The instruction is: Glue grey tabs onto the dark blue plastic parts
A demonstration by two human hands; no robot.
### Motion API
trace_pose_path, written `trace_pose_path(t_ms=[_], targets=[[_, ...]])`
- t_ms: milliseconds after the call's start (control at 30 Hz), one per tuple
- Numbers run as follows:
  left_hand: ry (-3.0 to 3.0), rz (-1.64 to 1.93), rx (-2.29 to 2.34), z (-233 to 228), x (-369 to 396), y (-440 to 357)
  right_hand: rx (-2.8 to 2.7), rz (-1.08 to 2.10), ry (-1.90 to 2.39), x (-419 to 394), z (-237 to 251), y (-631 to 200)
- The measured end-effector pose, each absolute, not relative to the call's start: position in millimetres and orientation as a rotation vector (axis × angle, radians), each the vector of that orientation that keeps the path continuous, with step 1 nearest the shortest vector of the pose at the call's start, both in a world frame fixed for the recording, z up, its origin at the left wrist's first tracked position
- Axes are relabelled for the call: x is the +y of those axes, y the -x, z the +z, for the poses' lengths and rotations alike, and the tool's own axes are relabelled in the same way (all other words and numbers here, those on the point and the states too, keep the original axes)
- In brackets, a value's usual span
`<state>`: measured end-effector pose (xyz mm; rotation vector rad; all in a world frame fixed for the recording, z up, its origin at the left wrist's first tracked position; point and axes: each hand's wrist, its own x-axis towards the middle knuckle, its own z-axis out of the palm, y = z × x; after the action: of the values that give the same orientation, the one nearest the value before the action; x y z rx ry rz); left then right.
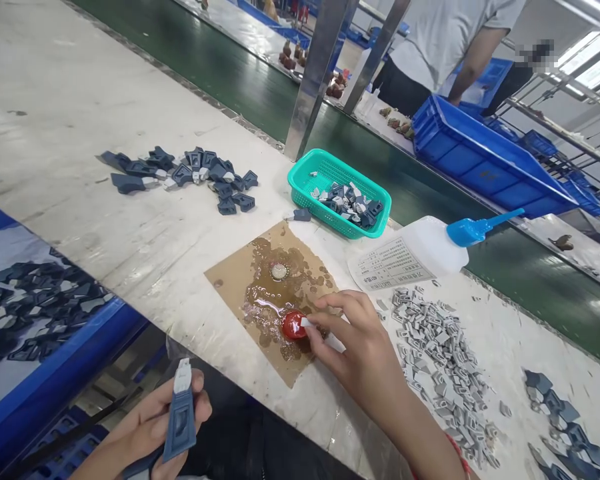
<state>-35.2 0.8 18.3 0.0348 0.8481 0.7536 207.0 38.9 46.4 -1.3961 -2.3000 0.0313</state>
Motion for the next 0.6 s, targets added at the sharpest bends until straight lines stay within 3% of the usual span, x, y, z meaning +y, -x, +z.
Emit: trace_pose_path(t_ms=[400, 600], targets=[[-0.212, 0.743, 1.096, 26.2, 6.4, 8.7, -2.084, -0.050, 1.503, 23.2, 49.3, -196.3], [-0.384, 0.751, 1.129, 20.7, 4.0, 1.5, -1.980, 0.253, 1.402, -2.4, 55.8, -169.4]])
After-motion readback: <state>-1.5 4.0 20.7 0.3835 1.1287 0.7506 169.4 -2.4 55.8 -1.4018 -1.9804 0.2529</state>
